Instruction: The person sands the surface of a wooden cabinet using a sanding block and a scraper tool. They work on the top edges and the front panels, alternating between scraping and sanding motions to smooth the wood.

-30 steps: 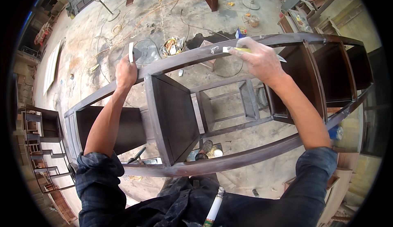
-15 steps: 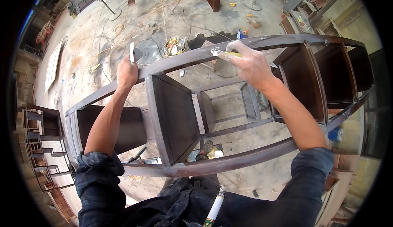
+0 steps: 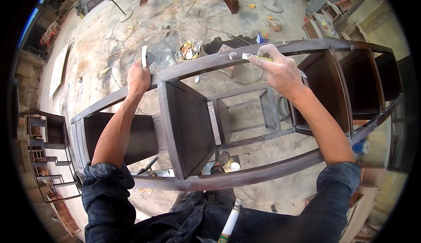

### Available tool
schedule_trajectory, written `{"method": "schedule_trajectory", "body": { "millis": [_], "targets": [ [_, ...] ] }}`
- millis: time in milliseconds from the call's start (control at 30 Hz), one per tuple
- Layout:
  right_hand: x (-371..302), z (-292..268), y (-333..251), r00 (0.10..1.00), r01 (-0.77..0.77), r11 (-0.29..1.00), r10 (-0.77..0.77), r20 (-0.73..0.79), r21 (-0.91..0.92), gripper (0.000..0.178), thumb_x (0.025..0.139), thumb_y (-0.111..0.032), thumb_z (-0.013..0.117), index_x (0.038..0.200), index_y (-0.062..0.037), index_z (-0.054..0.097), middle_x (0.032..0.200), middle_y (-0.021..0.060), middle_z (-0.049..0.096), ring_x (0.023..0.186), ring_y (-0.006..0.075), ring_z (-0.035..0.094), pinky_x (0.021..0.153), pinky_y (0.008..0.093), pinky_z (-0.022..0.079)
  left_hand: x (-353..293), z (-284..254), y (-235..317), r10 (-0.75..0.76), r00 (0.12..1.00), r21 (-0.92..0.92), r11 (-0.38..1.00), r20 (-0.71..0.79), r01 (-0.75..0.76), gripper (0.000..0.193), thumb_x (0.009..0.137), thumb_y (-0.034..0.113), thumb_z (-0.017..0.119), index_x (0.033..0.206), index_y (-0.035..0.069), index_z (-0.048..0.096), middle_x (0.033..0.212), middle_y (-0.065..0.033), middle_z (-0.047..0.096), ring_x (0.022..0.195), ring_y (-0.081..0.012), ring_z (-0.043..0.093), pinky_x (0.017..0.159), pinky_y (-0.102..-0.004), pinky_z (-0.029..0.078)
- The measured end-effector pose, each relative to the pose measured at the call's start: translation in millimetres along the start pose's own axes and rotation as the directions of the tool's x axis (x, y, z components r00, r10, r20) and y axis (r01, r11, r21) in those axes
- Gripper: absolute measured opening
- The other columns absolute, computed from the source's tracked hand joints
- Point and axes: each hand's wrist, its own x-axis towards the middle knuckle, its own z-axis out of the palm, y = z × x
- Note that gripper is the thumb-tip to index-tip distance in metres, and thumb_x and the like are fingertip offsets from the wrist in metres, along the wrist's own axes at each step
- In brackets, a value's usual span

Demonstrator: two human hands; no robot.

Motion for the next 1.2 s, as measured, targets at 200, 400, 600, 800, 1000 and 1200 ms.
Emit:
{"method": "schedule_trajectory", "body": {
  "millis": [200,400,600,800,1000,1200],
  "targets": [
    [4.5,7.5,-3.3,0.997,0.073,0.997,-0.073,-0.015,-0.019,0.055,0.077,0.007,0.063,0.122,-0.0226,0.075,0.107,0.0071,0.063,0.075,0.0275,0.068,0.059,0.0383,0.056,1.7,2.9,-3.8,0.008,1.000,0.016,1.000,-0.004,-0.008,0.029,0.091,0.014,0.050,0.111,0.010,0.071,0.099,-0.0253,0.072,0.098,-0.0460,0.067,0.087,-0.0555,0.051],
    [6.1,15.6,-14.4,0.999,0.043,0.999,-0.043,-0.002,-0.029,0.052,0.076,0.006,0.063,0.119,-0.0204,0.076,0.106,0.0058,0.063,0.075,0.0276,0.068,0.060,0.0379,0.057,-0.4,2.3,0.5,0.003,1.000,-0.008,1.000,-0.001,-0.003,0.029,0.091,0.014,0.050,0.111,0.010,0.071,0.099,-0.0258,0.071,0.097,-0.0462,0.067,0.087,-0.0557,0.051],
    [1.1,1.1,5.7,0.999,0.031,0.999,-0.032,-0.044,-0.024,0.054,0.077,0.007,0.061,0.121,-0.0218,0.075,0.107,0.0057,0.062,0.074,0.0292,0.066,0.060,0.0397,0.055,1.3,2.8,-3.1,0.014,1.000,0.019,1.000,-0.001,-0.014,0.029,0.092,0.014,0.050,0.111,0.009,0.070,0.098,-0.0261,0.071,0.097,-0.0461,0.067,0.087,-0.0554,0.051],
    [7.0,5.9,-5.7,0.999,0.028,0.999,-0.029,0.043,0.018,0.051,0.079,0.006,0.064,0.123,-0.0192,0.074,0.109,0.0075,0.061,0.077,0.0301,0.066,0.063,0.0403,0.056,2.0,3.3,-3.9,0.014,1.000,0.013,1.000,0.000,-0.014,0.028,0.092,0.014,0.049,0.111,0.010,0.070,0.098,-0.0261,0.071,0.097,-0.0462,0.067,0.086,-0.0553,0.051],
    [-0.7,-13.6,1.5,0.996,-0.036,0.994,0.027,0.089,0.099,0.047,0.085,0.004,0.066,0.128,-0.0165,0.070,0.110,0.0122,0.059,0.085,0.0310,0.066,0.069,0.0410,0.056,0.5,3.3,-1.2,0.007,1.000,0.022,1.000,-0.009,-0.007,0.029,0.093,0.015,0.049,0.112,0.012,0.071,0.099,-0.0256,0.071,0.097,-0.0458,0.067,0.086,-0.0554,0.051],
    [-1.0,-19.3,7.2,0.979,0.078,0.980,-0.040,0.198,-0.185,0.054,0.088,-0.006,0.067,0.138,-0.0267,0.064,0.085,0.0073,0.053,0.061,0.0276,0.058,0.055,0.0401,0.051,-0.8,-0.6,0.6,-0.003,1.000,0.016,1.000,-0.002,0.003,0.029,0.094,0.017,0.050,0.113,0.012,0.071,0.099,-0.0251,0.072,0.097,-0.0458,0.067,0.086,-0.0555,0.051]
  ]
}}
